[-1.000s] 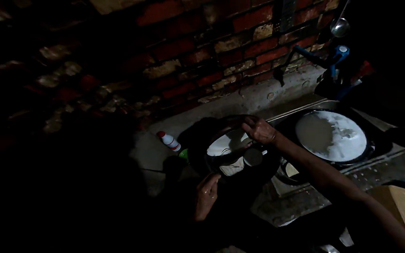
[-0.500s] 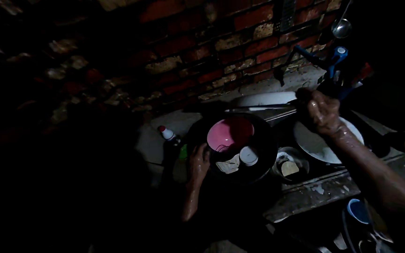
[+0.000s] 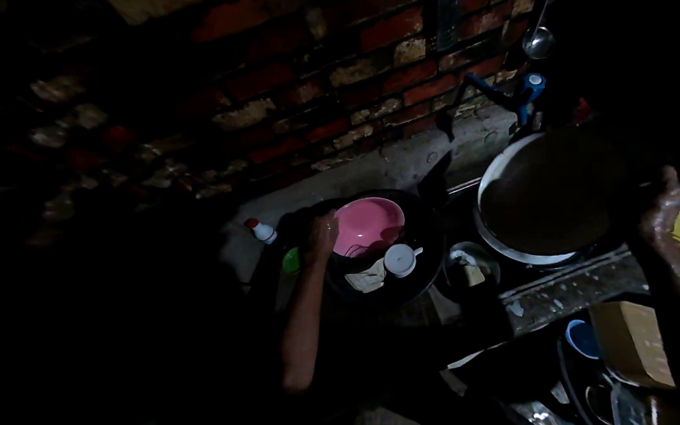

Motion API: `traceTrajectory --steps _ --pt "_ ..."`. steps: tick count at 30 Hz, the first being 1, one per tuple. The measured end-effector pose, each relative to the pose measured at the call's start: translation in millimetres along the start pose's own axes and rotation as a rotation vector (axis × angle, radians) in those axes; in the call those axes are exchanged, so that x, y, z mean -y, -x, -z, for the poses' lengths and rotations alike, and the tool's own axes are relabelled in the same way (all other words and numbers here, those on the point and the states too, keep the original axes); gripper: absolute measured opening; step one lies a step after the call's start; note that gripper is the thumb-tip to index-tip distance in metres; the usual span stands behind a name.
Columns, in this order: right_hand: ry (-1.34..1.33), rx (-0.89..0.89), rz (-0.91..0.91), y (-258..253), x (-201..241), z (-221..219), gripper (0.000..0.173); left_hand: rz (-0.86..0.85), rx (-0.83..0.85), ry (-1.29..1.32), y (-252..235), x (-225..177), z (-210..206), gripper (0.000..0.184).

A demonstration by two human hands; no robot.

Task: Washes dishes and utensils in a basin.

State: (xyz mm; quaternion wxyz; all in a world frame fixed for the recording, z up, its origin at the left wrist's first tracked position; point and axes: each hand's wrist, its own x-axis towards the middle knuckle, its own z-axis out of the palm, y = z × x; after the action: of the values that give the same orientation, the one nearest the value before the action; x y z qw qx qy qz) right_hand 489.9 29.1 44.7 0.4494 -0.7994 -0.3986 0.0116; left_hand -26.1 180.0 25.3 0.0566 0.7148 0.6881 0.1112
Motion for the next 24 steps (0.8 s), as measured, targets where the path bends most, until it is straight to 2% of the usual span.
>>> traceTrajectory --steps 5,9,13,16,21,24 --pt "-0.047 -0.034 -0.050 20.8 -30.4 -4.1 0.041 -0.053 -0.171 -0.145 2.7 -4.1 24.1 0.027" --pt "-0.131 -0.041 -0.039 32.6 -50.0 -9.5 0.042 -0.033 -0.319 -0.031 16.4 -4.7 66.5 0.029" --pt "-0.310 0.018 -0.035 45.0 -59.2 -14.6 0.047 0.051 -0.291 0.314 21.0 8.6 98.6 0.023" --pt "-0.377 0.150 -0.147 58.7 -49.8 -11.9 0.046 0.089 -0.239 0.429 26.0 12.9 109.8 0.018" --pt "-0.379 0.378 -0.154 75.7 -43.2 -11.3 0.013 0.119 -0.141 0.567 35.2 13.1 121.0 0.020" --pt "-0.413 0.379 -0.158 81.7 -47.0 -4.0 0.013 0.092 -0.164 0.674 31.2 17.4 110.3 0.016"
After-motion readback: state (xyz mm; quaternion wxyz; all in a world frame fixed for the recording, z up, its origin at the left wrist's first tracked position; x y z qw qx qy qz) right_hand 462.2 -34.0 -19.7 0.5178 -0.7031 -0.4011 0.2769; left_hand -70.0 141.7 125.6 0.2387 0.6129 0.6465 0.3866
